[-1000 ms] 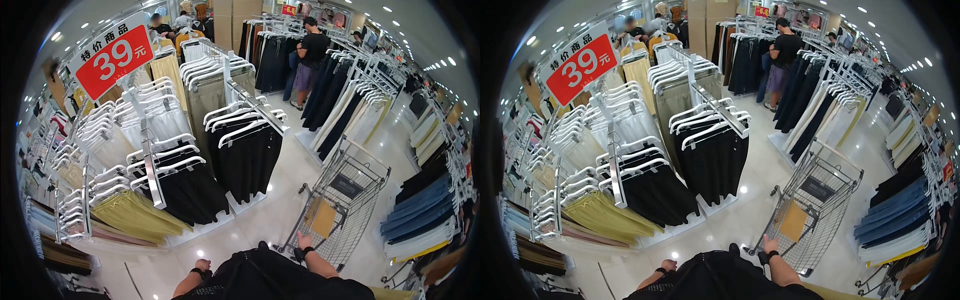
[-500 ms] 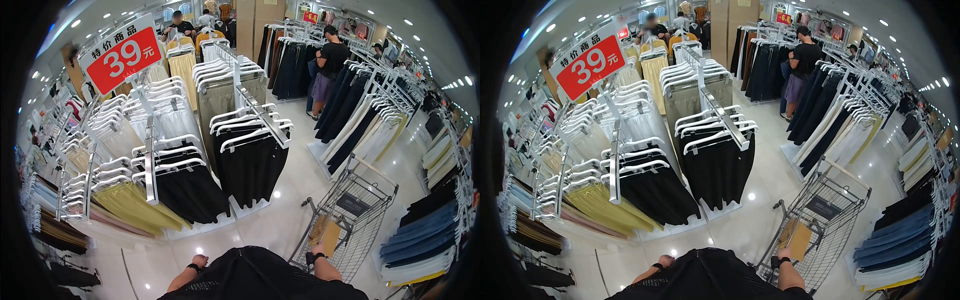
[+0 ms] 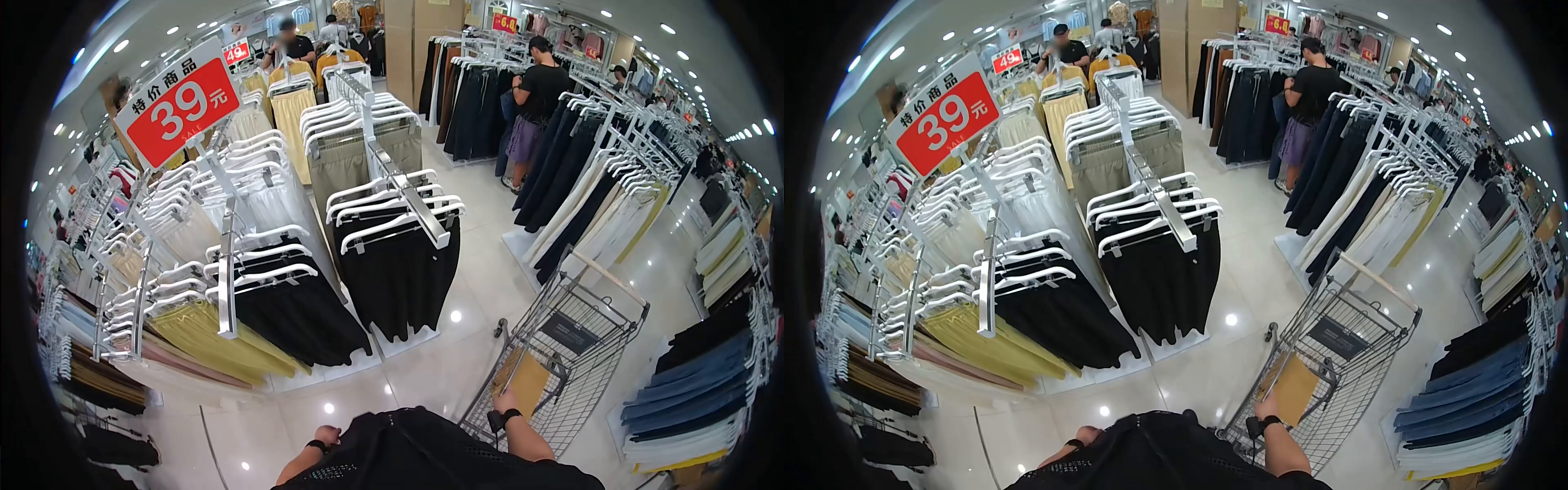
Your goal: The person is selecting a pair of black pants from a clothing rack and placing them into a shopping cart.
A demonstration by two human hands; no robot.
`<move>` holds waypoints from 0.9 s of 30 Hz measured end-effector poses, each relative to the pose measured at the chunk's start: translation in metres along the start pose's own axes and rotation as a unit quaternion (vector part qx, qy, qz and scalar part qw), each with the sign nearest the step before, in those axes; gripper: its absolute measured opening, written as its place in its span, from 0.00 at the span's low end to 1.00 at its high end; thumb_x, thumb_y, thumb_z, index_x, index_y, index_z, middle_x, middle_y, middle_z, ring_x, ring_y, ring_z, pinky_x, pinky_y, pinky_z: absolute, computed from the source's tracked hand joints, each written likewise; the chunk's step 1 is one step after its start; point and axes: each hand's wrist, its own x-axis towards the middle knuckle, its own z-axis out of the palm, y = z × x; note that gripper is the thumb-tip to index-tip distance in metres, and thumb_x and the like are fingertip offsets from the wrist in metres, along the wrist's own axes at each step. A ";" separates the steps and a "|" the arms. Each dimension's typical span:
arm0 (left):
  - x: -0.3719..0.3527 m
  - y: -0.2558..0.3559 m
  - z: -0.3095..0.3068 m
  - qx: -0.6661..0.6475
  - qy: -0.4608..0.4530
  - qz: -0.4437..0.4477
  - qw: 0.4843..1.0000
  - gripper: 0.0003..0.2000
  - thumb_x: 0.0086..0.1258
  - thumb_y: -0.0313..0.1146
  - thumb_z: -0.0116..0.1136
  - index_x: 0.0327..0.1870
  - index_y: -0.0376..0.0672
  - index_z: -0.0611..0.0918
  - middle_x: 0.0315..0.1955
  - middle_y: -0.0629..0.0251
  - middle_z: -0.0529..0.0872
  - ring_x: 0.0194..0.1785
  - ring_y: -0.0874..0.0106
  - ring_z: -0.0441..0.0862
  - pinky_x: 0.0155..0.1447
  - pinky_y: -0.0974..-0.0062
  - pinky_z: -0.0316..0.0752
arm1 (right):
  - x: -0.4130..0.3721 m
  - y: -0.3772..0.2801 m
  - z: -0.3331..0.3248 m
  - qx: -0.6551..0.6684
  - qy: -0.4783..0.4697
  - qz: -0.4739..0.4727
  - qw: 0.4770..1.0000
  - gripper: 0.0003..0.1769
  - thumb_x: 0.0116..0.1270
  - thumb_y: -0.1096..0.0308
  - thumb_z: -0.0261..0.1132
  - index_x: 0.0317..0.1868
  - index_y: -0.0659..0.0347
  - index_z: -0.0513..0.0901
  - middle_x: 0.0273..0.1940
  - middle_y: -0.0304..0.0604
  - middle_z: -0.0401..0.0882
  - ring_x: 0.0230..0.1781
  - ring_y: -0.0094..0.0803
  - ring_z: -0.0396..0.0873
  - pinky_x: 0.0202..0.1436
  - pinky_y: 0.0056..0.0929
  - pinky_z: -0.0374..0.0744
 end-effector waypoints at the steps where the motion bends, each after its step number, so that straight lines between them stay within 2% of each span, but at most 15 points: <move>1: -0.002 0.014 -0.004 -0.063 -0.003 -0.046 0.997 0.20 0.71 0.48 0.51 0.37 0.43 0.92 0.32 0.59 0.93 0.38 0.60 0.91 0.50 0.62 0.83 | 0.004 -0.001 0.006 0.009 0.008 -0.027 1.000 0.27 0.68 0.66 0.68 0.66 0.64 0.76 0.58 0.62 0.84 0.62 0.59 0.81 0.65 0.46 0.79; 4: -0.023 0.045 -0.021 -0.117 0.049 -0.062 0.990 0.21 0.71 0.49 0.52 0.41 0.42 0.92 0.33 0.54 0.93 0.38 0.59 0.91 0.52 0.61 0.84 | 0.017 0.009 0.026 0.028 0.011 -0.080 0.996 0.26 0.69 0.67 0.67 0.66 0.65 0.75 0.59 0.62 0.83 0.63 0.58 0.81 0.66 0.45 0.78; 5: -0.006 0.028 -0.009 -0.098 0.072 -0.016 0.992 0.21 0.71 0.48 0.53 0.43 0.41 0.92 0.34 0.52 0.93 0.39 0.59 0.92 0.52 0.62 0.84 | 0.019 0.008 0.031 0.027 0.012 -0.081 0.996 0.26 0.70 0.67 0.67 0.66 0.65 0.74 0.59 0.62 0.83 0.62 0.59 0.81 0.65 0.46 0.78; 9: -0.017 0.040 -0.033 -0.191 0.018 -0.107 0.976 0.21 0.70 0.48 0.53 0.40 0.41 0.92 0.34 0.56 0.93 0.40 0.62 0.91 0.53 0.63 0.83 | 0.020 -0.015 0.035 -0.024 -0.008 -0.059 0.998 0.28 0.70 0.66 0.68 0.68 0.64 0.73 0.59 0.63 0.83 0.61 0.60 0.81 0.63 0.48 0.79; 12: 0.013 0.017 -0.042 -0.074 -0.015 -0.065 0.995 0.20 0.70 0.46 0.51 0.34 0.41 0.91 0.30 0.62 0.93 0.37 0.65 0.91 0.50 0.65 0.83 | 0.018 -0.037 0.035 -0.039 -0.012 -0.020 0.999 0.29 0.69 0.66 0.69 0.68 0.64 0.73 0.58 0.64 0.83 0.60 0.61 0.81 0.62 0.49 0.79; 14: 0.053 -0.025 -0.026 0.001 -0.016 0.077 0.997 0.20 0.70 0.46 0.52 0.33 0.42 0.91 0.29 0.63 0.93 0.36 0.66 0.91 0.50 0.66 0.84 | 0.014 -0.050 0.033 -0.060 0.001 -0.028 0.998 0.30 0.67 0.68 0.69 0.68 0.64 0.73 0.57 0.65 0.83 0.59 0.62 0.81 0.62 0.49 0.80; 15: 0.062 -0.024 -0.033 -0.004 -0.016 0.082 0.997 0.20 0.70 0.46 0.52 0.33 0.42 0.91 0.29 0.63 0.93 0.36 0.66 0.91 0.50 0.66 0.84 | 0.015 -0.056 0.034 -0.053 -0.014 -0.024 0.998 0.31 0.66 0.69 0.69 0.68 0.64 0.73 0.57 0.65 0.83 0.59 0.62 0.81 0.62 0.50 0.80; 17: 0.072 -0.014 -0.043 -0.177 -0.020 -0.083 0.980 0.19 0.70 0.45 0.53 0.32 0.42 0.91 0.29 0.61 0.93 0.35 0.65 0.91 0.49 0.65 0.84 | 0.019 -0.060 0.033 -0.043 -0.053 -0.005 0.998 0.32 0.63 0.72 0.67 0.68 0.63 0.73 0.57 0.66 0.83 0.60 0.64 0.80 0.62 0.50 0.79; 18: 0.083 -0.014 -0.044 -0.215 -0.019 -0.110 0.970 0.18 0.71 0.44 0.54 0.33 0.41 0.91 0.29 0.60 0.93 0.34 0.64 0.91 0.49 0.65 0.85 | 0.018 -0.060 0.031 -0.055 -0.049 -0.005 0.997 0.32 0.63 0.72 0.67 0.68 0.63 0.73 0.57 0.66 0.83 0.60 0.64 0.80 0.62 0.50 0.79; 20: 0.084 0.007 -0.069 -0.203 -0.029 -0.121 0.971 0.18 0.71 0.45 0.56 0.34 0.40 0.91 0.29 0.59 0.93 0.34 0.64 0.91 0.49 0.64 0.85 | 0.019 -0.069 0.032 -0.102 -0.046 0.029 0.993 0.31 0.62 0.73 0.66 0.68 0.64 0.73 0.57 0.66 0.83 0.61 0.64 0.80 0.63 0.51 0.78; 21: 0.099 0.002 -0.070 -0.148 -0.019 -0.068 0.987 0.19 0.71 0.47 0.56 0.35 0.40 0.91 0.29 0.60 0.93 0.34 0.64 0.91 0.49 0.64 0.85 | 0.020 -0.070 0.034 -0.084 -0.042 0.020 0.995 0.32 0.61 0.74 0.65 0.68 0.64 0.73 0.58 0.65 0.83 0.62 0.64 0.79 0.64 0.50 0.78; 22: 0.104 0.004 -0.075 -0.152 -0.021 -0.042 0.987 0.20 0.71 0.48 0.55 0.35 0.40 0.91 0.28 0.60 0.92 0.34 0.64 0.91 0.48 0.64 0.84 | 0.028 -0.055 0.039 -0.124 -0.023 -0.042 0.991 0.36 0.57 0.75 0.69 0.69 0.63 0.71 0.54 0.66 0.84 0.57 0.66 0.82 0.59 0.52 0.80; 23: 0.108 0.008 -0.078 -0.175 -0.023 -0.061 0.982 0.20 0.72 0.48 0.55 0.34 0.40 0.91 0.28 0.60 0.92 0.34 0.64 0.91 0.48 0.64 0.84 | 0.030 -0.058 0.039 -0.106 -0.026 -0.052 0.993 0.36 0.57 0.76 0.68 0.69 0.64 0.71 0.55 0.67 0.84 0.58 0.65 0.81 0.60 0.52 0.80; 26: 0.127 0.008 -0.086 -0.241 -0.020 -0.065 0.968 0.20 0.72 0.48 0.54 0.32 0.41 0.90 0.29 0.61 0.92 0.36 0.65 0.91 0.48 0.64 0.83 | 0.047 -0.047 0.045 -0.119 -0.058 0.027 0.991 0.32 0.57 0.75 0.69 0.65 0.65 0.75 0.54 0.66 0.84 0.58 0.64 0.81 0.61 0.53 0.80; 27: 0.146 0.006 -0.089 -0.206 -0.033 -0.053 0.977 0.20 0.72 0.48 0.55 0.33 0.41 0.91 0.29 0.61 0.93 0.36 0.65 0.91 0.48 0.64 0.83 | 0.061 -0.047 0.042 -0.115 -0.038 0.025 0.992 0.32 0.57 0.75 0.69 0.65 0.65 0.75 0.54 0.66 0.84 0.58 0.64 0.81 0.61 0.53 0.80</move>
